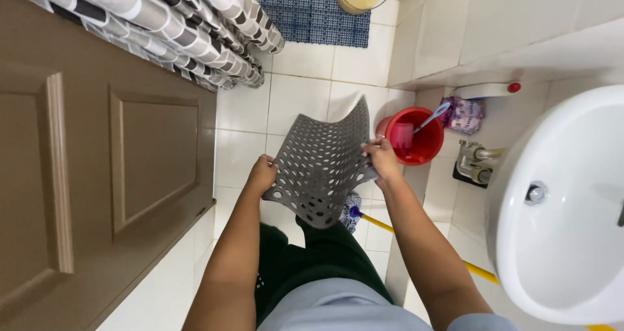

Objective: The person wrings out a patterned cloth in a yellow bucket, then uses a yellow-handled mop to clean the tiled bathroom floor. They move a black rubber mat and a shower curtain aside to reach the floor, mop around the toilet and sink, and repeatedly dip and wring the mop in the bucket.

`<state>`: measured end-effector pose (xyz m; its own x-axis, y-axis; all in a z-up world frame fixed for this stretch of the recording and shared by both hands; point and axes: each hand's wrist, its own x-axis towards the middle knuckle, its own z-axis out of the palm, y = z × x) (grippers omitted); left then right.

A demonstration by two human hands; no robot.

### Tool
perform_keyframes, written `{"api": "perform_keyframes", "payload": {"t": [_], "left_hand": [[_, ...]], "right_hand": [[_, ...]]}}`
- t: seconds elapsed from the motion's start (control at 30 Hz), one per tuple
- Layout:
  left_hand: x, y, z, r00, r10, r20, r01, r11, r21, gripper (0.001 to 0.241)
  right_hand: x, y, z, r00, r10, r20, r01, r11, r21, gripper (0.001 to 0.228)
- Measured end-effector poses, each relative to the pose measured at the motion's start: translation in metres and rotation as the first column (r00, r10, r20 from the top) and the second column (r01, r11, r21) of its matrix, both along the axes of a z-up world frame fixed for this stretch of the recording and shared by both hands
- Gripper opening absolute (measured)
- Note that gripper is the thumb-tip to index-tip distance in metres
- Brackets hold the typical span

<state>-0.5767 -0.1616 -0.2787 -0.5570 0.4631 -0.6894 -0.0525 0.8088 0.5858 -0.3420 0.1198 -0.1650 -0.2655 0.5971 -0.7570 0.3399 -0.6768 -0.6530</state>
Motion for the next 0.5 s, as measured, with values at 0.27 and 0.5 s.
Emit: {"api": "perform_keyframes", "payload": {"t": [0.27, 0.5], "left_hand": [[-0.016, 0.069, 0.038, 0.926, 0.192, 0.326, -0.213, 0.976, 0.033, 0.039], [-0.11, 0.166, 0.036, 0.587, 0.398, 0.705, -0.604, 0.795, 0.054, 0.026]], "right_hand": [[-0.014, 0.074, 0.055, 0.953, -0.245, -0.177, 0.235, 0.969, -0.076, 0.035], [-0.027, 0.137, 0.077, 0.802, -0.494, -0.335, 0.485, 0.867, -0.117, 0.032]]}}
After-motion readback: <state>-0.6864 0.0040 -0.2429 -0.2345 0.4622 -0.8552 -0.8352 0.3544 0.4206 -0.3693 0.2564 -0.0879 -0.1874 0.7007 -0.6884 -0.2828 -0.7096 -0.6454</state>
